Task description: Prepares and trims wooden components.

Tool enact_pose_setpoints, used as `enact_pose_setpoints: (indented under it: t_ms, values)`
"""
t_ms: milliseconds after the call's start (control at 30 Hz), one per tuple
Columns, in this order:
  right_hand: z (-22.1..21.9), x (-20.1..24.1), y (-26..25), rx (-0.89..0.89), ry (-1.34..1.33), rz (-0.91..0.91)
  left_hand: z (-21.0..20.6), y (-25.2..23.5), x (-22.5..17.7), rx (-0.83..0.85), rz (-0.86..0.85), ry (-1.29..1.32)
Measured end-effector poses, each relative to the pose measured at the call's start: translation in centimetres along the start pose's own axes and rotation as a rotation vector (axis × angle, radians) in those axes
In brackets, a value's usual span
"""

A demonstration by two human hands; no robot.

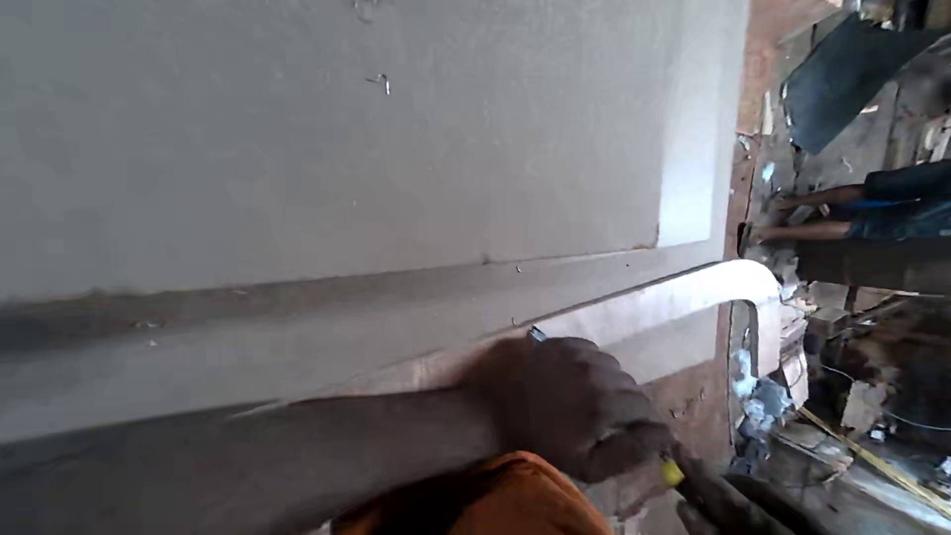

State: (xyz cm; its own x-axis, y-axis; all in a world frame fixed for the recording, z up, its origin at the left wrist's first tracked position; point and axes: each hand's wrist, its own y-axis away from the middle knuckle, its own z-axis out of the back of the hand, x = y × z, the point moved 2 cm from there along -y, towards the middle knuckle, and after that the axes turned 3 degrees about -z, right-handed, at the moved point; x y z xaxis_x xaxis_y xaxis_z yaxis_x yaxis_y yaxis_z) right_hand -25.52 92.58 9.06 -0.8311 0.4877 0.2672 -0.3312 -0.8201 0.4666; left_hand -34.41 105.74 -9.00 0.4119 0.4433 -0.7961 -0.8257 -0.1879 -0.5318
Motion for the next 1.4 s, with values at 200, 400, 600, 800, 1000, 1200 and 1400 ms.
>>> enact_pose_setpoints:
  t_ms: [200, 400, 600, 800, 1000, 1200, 1400]
  values:
    - [-2.3, 1.0, 1.2, -0.09, 0.193, 0.035, 0.7, 0.2, -0.3, 0.011, 0.003, -0.058]
    - [-6.4, -1.6, 2.1, -0.25, 0.02, -0.005, -0.7, 0.6, 0.1, 0.009, 0.045, -0.161]
    - [-11.9, -4.9, 1.9, -0.184, -0.626, -0.143, -0.9, -0.1, -0.3, 0.354, 0.247, -0.29]
    - [-15.2, -5.8, 1.0, -0.48, -0.176, 0.017, -1.0, -0.4, -0.2, 0.467, 0.276, -0.336]
    - [-17.8, -4.4, -0.9, -0.015, -1.187, -0.202, 0.3, -0.3, 0.3, 0.515, 0.262, -0.353]
    - [-15.9, -4.5, 0.4, -0.703, -0.214, -0.084, 0.4, -0.4, 1.0, 0.374, 0.202, -0.284]
    - [-15.0, -3.0, 0.1, -0.909, 0.108, -0.052, 0.9, -0.2, 1.1, 0.206, 0.128, -0.338]
